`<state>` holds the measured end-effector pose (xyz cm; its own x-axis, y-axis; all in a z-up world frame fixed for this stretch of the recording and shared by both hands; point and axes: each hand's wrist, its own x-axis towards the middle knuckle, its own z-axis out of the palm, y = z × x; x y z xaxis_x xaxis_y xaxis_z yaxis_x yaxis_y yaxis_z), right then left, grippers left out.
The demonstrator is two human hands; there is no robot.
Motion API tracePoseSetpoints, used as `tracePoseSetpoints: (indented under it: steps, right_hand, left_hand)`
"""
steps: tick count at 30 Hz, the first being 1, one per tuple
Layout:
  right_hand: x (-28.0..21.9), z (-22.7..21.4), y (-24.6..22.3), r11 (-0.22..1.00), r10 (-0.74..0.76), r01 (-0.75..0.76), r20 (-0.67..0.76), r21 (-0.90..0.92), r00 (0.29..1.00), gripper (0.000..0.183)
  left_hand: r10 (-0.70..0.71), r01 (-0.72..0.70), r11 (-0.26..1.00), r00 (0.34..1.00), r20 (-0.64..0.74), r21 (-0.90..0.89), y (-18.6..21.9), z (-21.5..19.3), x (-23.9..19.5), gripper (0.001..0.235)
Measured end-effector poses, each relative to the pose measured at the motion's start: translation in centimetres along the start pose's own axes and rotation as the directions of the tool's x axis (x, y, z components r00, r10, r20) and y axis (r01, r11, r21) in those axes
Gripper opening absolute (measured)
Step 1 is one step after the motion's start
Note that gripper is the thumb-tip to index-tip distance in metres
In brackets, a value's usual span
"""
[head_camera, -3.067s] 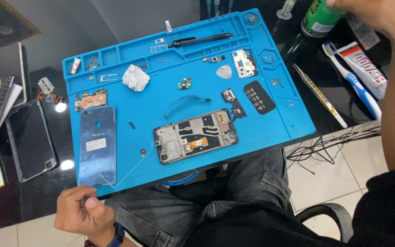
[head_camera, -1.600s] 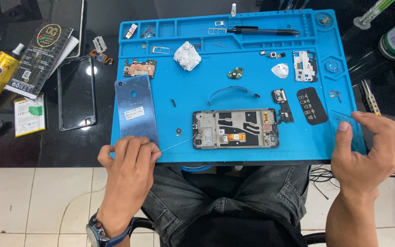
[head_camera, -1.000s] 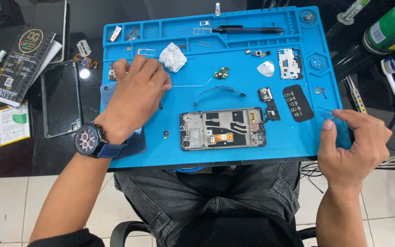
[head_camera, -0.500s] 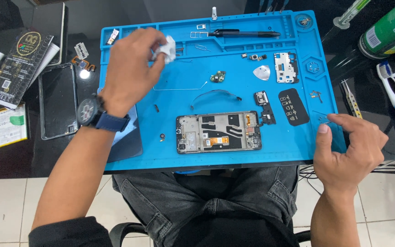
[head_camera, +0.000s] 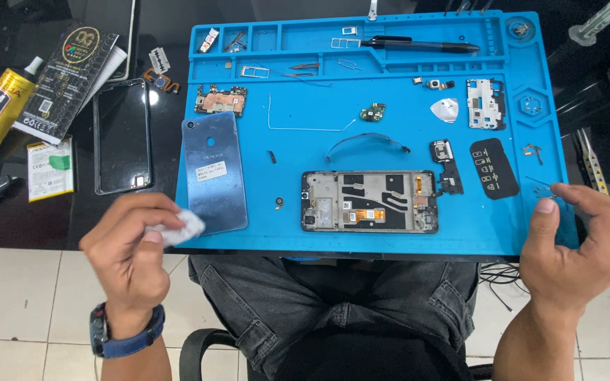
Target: The person cleans a small component with a tissue, then uses a soldering iron to heat and separate a flex cable from a small orange frame. The disassembled phone parts remain on the blue mat throughout.
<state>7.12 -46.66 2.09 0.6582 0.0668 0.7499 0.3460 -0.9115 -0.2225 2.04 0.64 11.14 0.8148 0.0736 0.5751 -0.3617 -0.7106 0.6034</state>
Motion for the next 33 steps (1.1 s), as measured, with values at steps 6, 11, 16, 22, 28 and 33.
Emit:
tracePoseSetpoints:
  steps: [6,11,16,22,28,33]
  right_hand:
    - [-0.1,-0.1,-0.2,1.0,0.0,0.0,-0.013,-0.021,1.0,0.029]
    - [0.0,-0.1,-0.1,1.0,0.013,-0.014,-0.027,-0.027,1.0,0.019]
    - [0.1,-0.1,-0.3,1.0,0.011,-0.011,-0.026,-0.022,1.0,0.024]
    - [0.3,-0.3,-0.4,1.0,0.023,-0.024,-0.027,-0.007,0.999,0.027]
    - [0.4,-0.4,-0.7,0.998,0.054,-0.054,-0.003,-0.016,0.999,0.025]
    - [0.7,-0.4,-0.8,0.998,0.057,-0.057,0.004,-0.029,0.998,0.03]
  left_hand:
    - [0.265,-0.393,0.883,0.869,0.418,0.256,-1.5,3.9,5.3,0.019]
    - [0.305,-0.623,0.68,0.72,0.624,0.386,-4.6,7.6,7.1,0.028]
    - [0.364,-0.645,0.652,0.727,0.582,0.399,-5.8,8.2,7.1,0.004]
    - [0.447,-0.549,0.786,0.822,0.352,0.284,2.1,4.4,5.2,0.013]
    - [0.064,-0.087,0.988,0.984,-0.165,-0.132,5.3,3.8,-10.1,0.011]
    - [-0.055,0.123,0.956,0.966,0.252,-0.265,-3.1,17.0,-14.5,0.023]
